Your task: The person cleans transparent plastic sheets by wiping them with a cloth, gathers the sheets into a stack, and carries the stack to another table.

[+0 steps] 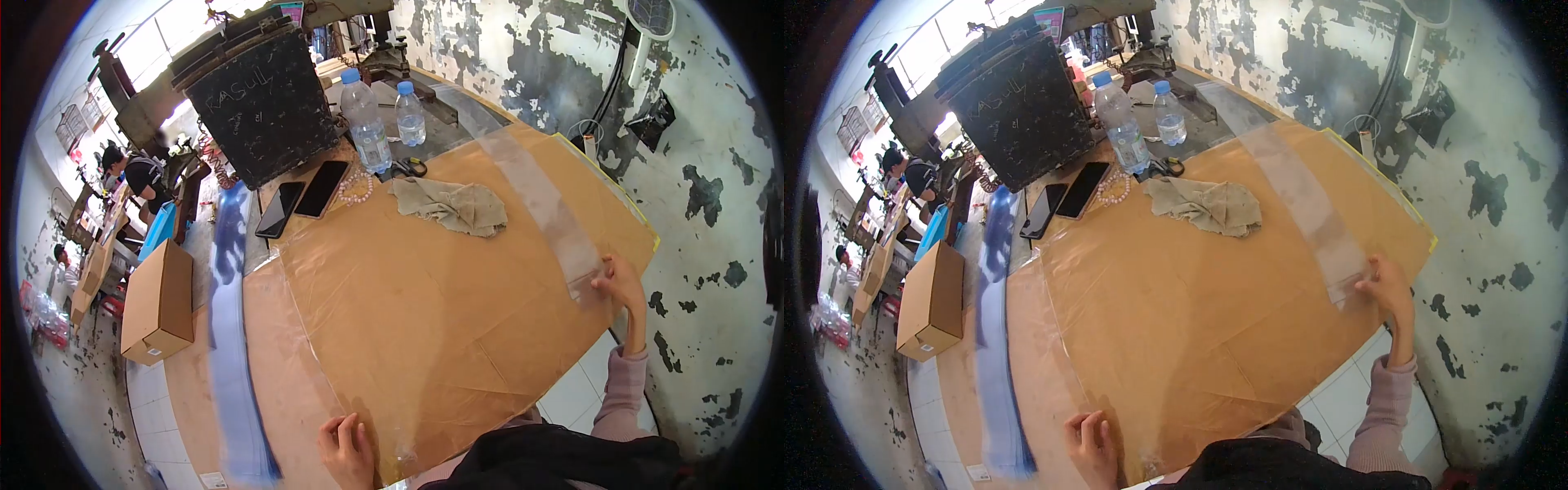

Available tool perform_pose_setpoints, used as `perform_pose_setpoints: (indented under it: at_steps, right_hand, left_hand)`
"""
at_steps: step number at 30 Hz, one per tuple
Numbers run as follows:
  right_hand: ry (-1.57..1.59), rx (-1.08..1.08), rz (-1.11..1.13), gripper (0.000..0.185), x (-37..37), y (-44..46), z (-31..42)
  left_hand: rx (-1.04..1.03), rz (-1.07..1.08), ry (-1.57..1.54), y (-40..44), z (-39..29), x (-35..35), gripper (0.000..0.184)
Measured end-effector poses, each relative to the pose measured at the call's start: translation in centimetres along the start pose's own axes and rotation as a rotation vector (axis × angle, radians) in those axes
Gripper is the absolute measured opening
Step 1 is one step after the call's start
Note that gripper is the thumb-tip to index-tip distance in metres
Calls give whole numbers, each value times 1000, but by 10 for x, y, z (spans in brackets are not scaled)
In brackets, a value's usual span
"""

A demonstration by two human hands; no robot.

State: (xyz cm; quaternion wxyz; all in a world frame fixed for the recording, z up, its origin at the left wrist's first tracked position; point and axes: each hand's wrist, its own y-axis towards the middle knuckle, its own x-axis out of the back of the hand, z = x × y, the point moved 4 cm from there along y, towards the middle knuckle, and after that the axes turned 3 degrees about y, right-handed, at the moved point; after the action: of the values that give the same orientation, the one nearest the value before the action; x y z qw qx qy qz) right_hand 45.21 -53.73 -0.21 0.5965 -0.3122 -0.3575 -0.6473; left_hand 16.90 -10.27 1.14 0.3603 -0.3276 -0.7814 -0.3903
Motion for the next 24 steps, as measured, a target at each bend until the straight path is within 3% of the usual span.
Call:
perform_pose_setpoints:
  at_steps: [5, 7, 11, 14, 16, 18, 19, 21, 24]
  right_hand:
    - [80, 19, -39, 13, 0, 32, -42]
    - [271, -44, 46, 10, 9, 39, -33]
    - [1030, -29, 65, 10, 26, 37, 22]
    - [1341, -88, -8, 14, 19, 1, 105]
    - [1435, 260, 436, 9, -18, -35, 147]
    - [1448, 31, 749, 6, -62, -89, 199]
    - [1197, 53, 999, 10, -78, -113, 225]
    - [1026, 197, 1460, 19, -118, -154, 243]
    - [318, 1086, 1611, 23, -101, -153, 260]
  left_hand:
    - [-28, 7, -15, 0, 1, 3, 17]
    - [-29, 9, -2, -2, 1, 3, 17]
    - [-66, 2, 9, -5, 6, 1, 23]
    - [-20, 80, -87, -9, 10, -6, 37]
    - [70, 165, -275, -4, 0, -2, 47]
    - [87, 19, -579, -1, -10, -12, 61]
    - [92, -57, -727, 0, -15, -16, 69]
    - [216, -71, -854, -2, -21, -16, 68]
    - [434, -33, -814, -2, -9, -14, 66]
